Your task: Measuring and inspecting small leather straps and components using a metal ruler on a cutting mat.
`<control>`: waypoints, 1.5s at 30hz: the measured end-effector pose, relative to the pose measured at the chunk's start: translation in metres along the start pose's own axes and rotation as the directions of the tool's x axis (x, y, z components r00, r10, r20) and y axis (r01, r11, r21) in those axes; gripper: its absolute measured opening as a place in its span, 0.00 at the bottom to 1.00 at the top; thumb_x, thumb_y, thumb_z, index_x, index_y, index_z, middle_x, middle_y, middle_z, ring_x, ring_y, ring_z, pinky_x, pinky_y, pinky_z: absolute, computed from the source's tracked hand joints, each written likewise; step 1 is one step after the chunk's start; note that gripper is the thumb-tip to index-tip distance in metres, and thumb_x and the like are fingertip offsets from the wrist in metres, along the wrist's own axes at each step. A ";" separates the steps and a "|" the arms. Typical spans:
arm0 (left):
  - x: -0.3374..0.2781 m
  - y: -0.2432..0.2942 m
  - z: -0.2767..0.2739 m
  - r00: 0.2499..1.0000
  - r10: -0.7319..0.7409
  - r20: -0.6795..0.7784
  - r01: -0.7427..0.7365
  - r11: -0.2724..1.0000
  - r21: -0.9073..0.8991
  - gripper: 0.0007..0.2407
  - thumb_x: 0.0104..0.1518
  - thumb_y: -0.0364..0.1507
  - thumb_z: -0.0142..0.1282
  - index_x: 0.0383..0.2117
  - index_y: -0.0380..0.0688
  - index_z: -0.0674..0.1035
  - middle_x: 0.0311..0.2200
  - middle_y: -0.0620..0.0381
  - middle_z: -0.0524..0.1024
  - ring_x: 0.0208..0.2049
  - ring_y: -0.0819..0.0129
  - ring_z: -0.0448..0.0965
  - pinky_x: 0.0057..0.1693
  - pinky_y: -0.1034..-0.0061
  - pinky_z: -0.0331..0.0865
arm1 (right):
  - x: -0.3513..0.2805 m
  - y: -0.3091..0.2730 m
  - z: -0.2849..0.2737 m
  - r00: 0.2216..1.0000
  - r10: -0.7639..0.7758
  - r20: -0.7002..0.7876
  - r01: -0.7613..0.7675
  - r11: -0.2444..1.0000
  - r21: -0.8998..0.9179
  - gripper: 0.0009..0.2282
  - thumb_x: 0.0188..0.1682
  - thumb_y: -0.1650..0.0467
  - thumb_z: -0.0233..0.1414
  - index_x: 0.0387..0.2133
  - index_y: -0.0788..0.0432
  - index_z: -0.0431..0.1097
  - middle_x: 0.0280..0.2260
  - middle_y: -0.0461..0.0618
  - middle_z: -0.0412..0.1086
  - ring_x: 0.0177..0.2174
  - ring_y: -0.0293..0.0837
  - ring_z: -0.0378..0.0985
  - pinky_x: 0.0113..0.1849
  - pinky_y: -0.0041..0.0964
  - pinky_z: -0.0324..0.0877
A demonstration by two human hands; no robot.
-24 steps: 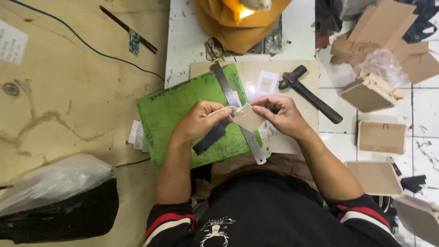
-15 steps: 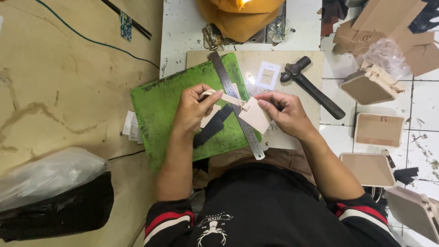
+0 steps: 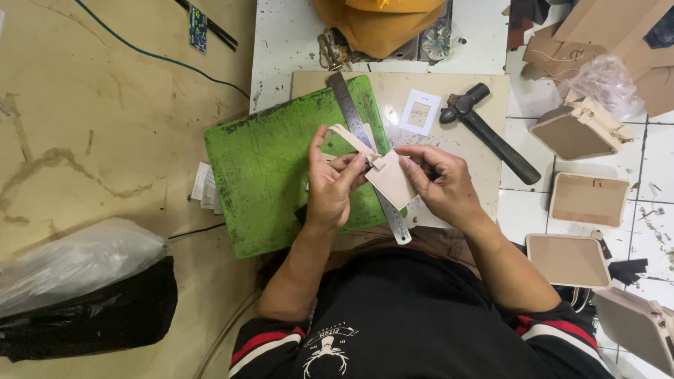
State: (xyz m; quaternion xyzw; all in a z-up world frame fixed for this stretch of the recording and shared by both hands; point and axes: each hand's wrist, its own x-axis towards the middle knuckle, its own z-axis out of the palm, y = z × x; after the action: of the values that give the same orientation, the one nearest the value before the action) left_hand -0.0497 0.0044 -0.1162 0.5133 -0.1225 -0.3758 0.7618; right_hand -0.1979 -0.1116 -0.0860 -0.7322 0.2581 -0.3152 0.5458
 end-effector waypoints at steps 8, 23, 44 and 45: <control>-0.007 0.002 0.005 0.992 0.118 0.043 -0.124 0.974 0.192 0.10 0.57 0.22 0.64 0.44 0.35 0.80 0.34 0.44 0.83 0.35 0.68 0.85 0.42 0.75 0.84 | -0.002 0.000 0.000 0.998 -0.057 -0.010 0.057 0.998 0.000 0.06 0.54 0.76 0.57 0.42 0.61 0.79 0.21 0.49 0.71 0.20 0.34 0.62 0.23 0.29 0.60; -0.017 0.018 0.012 0.963 0.198 0.185 -0.255 0.893 0.370 0.06 0.63 0.24 0.59 0.41 0.33 0.83 0.32 0.47 0.84 0.37 0.72 0.81 0.46 0.73 0.80 | -0.011 0.007 0.003 0.983 -0.180 -0.033 0.178 0.983 -0.050 0.07 0.54 0.77 0.56 0.44 0.63 0.78 0.24 0.53 0.74 0.19 0.41 0.68 0.25 0.35 0.66; -0.006 0.012 0.013 0.880 0.441 0.179 -0.476 0.819 0.320 0.18 0.63 0.17 0.54 0.59 0.33 0.68 0.48 0.34 0.79 0.44 0.55 0.84 0.51 0.63 0.80 | -0.026 0.023 0.001 0.974 -0.224 -0.028 0.218 0.966 -0.136 0.08 0.54 0.77 0.55 0.45 0.62 0.78 0.29 0.54 0.76 0.25 0.51 0.79 0.29 0.41 0.72; -0.007 0.014 0.016 0.882 0.416 0.223 -0.469 0.823 0.320 0.21 0.63 0.17 0.54 0.62 0.32 0.65 0.48 0.30 0.78 0.44 0.49 0.83 0.51 0.59 0.80 | -0.025 0.022 0.001 0.974 -0.225 -0.038 0.219 0.967 -0.131 0.08 0.55 0.77 0.55 0.45 0.62 0.78 0.29 0.55 0.76 0.25 0.51 0.79 0.29 0.42 0.72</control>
State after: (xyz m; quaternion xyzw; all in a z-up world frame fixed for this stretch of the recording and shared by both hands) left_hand -0.0574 0.0015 -0.0955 0.5746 -0.3605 -0.1951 0.7084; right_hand -0.2152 -0.0988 -0.1117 -0.7810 0.2081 -0.3763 0.4528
